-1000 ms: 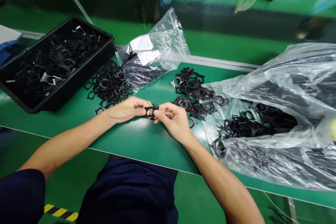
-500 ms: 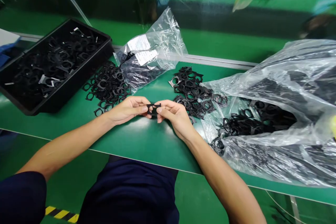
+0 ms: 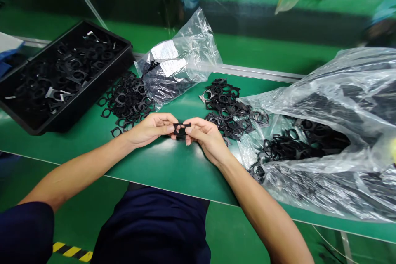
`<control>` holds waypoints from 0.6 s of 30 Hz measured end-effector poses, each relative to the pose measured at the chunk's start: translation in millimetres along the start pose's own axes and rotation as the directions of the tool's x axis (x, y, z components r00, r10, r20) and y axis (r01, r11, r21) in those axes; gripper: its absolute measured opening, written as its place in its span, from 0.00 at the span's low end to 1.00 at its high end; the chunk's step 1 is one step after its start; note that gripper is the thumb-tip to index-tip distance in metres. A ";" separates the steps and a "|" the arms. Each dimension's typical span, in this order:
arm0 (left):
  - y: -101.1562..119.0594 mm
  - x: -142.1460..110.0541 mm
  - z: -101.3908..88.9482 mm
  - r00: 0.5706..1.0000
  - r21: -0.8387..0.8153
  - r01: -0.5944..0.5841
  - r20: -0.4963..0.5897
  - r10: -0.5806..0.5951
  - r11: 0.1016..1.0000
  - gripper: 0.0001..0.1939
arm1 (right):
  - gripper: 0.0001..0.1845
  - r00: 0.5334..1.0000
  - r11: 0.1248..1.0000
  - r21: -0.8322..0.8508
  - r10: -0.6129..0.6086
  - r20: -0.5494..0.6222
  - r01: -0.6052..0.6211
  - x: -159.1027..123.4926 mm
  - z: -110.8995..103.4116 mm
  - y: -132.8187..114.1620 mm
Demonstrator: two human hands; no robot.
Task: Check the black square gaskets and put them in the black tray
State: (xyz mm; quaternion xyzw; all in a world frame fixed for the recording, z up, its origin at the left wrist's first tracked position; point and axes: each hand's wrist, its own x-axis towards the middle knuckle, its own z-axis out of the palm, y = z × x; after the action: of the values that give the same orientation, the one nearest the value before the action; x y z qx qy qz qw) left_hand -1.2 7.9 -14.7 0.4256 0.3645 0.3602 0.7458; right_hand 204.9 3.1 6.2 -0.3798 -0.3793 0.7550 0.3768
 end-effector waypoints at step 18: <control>4.8 -0.7 5.6 0.986 0.085 -0.118 -0.107 0.127 0.989 0.21 | 0.16 0.998 1.000 0.006 -0.010 -0.059 0.011 1.0 -2.4 3.2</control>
State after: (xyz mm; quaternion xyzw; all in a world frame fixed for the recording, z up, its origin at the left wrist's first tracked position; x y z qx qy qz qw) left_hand 2.2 7.0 -8.2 0.4552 0.3931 0.4140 0.6833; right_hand 205.6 3.3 2.1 -0.3985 -0.3676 0.7428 0.3928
